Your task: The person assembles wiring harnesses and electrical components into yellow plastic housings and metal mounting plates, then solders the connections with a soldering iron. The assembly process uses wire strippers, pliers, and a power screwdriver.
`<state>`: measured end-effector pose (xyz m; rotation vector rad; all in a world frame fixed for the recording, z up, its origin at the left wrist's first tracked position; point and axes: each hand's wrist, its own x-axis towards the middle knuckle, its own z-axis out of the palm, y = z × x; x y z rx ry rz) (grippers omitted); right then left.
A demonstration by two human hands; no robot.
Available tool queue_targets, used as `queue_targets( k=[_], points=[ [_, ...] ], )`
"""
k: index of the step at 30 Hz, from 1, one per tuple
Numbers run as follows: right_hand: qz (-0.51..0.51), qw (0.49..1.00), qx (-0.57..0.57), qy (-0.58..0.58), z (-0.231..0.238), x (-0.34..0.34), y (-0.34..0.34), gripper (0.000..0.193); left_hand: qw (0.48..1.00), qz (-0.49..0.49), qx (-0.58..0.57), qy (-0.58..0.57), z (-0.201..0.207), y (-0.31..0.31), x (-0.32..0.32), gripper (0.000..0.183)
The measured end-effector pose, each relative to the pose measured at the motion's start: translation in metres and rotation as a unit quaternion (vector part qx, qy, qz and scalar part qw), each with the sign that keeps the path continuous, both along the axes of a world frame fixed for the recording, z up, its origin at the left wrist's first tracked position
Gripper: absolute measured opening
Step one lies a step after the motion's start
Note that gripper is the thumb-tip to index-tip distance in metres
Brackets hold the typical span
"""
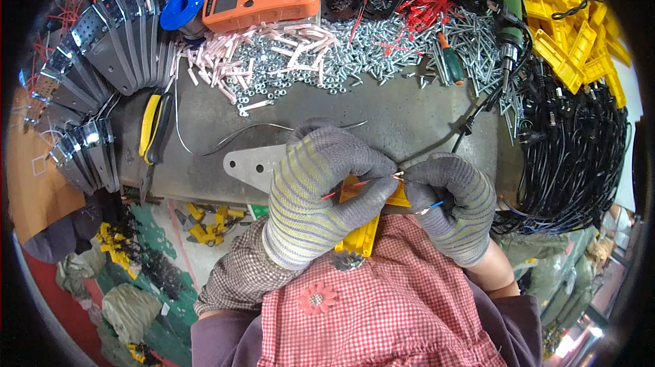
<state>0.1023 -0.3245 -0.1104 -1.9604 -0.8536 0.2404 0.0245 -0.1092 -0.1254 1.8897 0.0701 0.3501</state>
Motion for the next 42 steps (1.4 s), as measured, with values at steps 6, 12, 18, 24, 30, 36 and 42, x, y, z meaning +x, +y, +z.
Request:
queue_targets(
  k=[6,12,18,24,30,36,42],
  points=[
    [-0.005,1.0,-0.025,-0.018,0.009,0.005,0.005,0.017,0.999,-0.032,0.0,-0.026,-0.002,0.005,-0.001,0.016],
    [0.007,0.991,-0.016,-0.133,0.026,0.01,0.016,0.018,0.988,-0.032,0.109,-0.108,-0.001,0.0,0.002,0.022],
    [-0.008,0.984,-0.058,-0.169,0.009,-0.001,0.009,0.02,0.999,-0.014,0.028,-0.021,-0.002,-0.003,-0.002,0.019],
    [-0.016,0.999,-0.044,-0.008,0.026,0.004,0.017,0.016,0.999,-0.002,0.004,-0.049,0.0,0.004,-0.003,0.017],
    [0.109,0.982,-0.105,-0.113,0.024,0.012,0.015,0.022,0.986,-0.073,0.146,-0.047,0.021,0.022,0.007,0.014],
    [0.137,0.943,-0.059,-0.298,0.022,0.017,0.02,0.023,0.99,-0.116,-0.051,0.067,0.018,0.022,0.005,0.014],
    [0.043,0.989,-0.088,-0.11,0.027,0.008,0.023,0.022,0.981,-0.079,0.156,-0.082,0.005,0.02,0.001,0.013]
  ],
)
